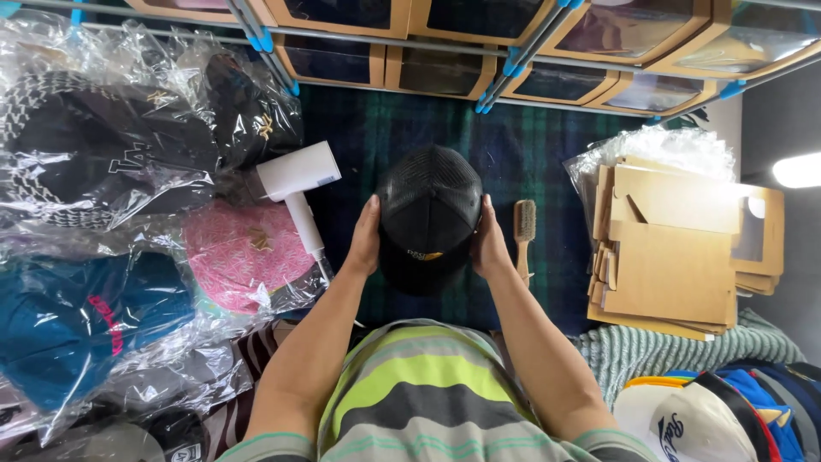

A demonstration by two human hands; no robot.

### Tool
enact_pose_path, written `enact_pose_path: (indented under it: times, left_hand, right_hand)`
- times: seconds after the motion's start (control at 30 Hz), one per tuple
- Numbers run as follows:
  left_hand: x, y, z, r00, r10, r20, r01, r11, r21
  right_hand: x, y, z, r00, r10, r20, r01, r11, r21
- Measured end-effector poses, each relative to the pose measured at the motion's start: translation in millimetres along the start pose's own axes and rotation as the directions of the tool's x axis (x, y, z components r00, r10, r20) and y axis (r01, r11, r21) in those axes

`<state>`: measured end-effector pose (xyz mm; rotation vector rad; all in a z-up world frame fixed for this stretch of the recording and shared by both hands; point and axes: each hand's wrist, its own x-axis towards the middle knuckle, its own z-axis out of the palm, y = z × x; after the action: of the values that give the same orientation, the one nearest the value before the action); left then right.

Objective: The person uses a handheld steamer on a baseball cap, brushes the hat, assembles a cardboard shipping box, and prepares to package the item.

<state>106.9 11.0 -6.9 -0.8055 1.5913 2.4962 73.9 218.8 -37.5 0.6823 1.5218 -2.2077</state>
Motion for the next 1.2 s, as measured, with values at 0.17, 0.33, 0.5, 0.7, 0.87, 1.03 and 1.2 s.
enact_pose_path:
  times: [0.17, 0.33, 0.5, 0.7, 0.87, 1.03, 1.2]
  left_hand:
    - [52, -10, -6, 0.998, 0.056, 0.017, -0.054, 0.993, -0.103]
    - [121, 4, 1, 0.990, 0.129, 0.051, -0.120, 0.982, -0.145]
    - [163, 16, 9, 0.997, 0.040, 0.073, -0.030, 0.991, -0.128]
    - [168, 9, 14, 0.992, 0.039, 0.116, -0.021, 0.988, -0.155]
    - [154, -10, -26, 0.965, 0.262, -0.004, -0.253, 0.936, 0.244]
    - [32, -17, 42, 0.583, 0.737, 0.342, -0.725, 0.283, 0.628]
    - [-46, -30, 222, 0.709, -0.183, 0.681, -0.598, 0.355, 0.719]
  right_hand:
    - [26, -23, 19, 0.999, -0.038, -0.021, 0.039, 0.997, 0.069]
    - [93, -43, 30, 0.995, -0.098, -0.013, 0.099, 0.994, 0.053]
    - [123, -63, 48, 0.996, -0.078, -0.033, 0.080, 0.995, 0.056]
    - [117, -60, 56, 0.995, -0.027, -0.098, 0.030, 0.999, 0.027]
    - [55, -46, 0, 0.926, -0.241, -0.291, 0.188, 0.962, -0.197]
    - [-48, -46, -163, 0.761, -0.307, -0.571, 0.024, 0.894, -0.448]
    - [-55, -70, -363, 0.446, -0.507, -0.738, 0.024, 0.831, -0.556]
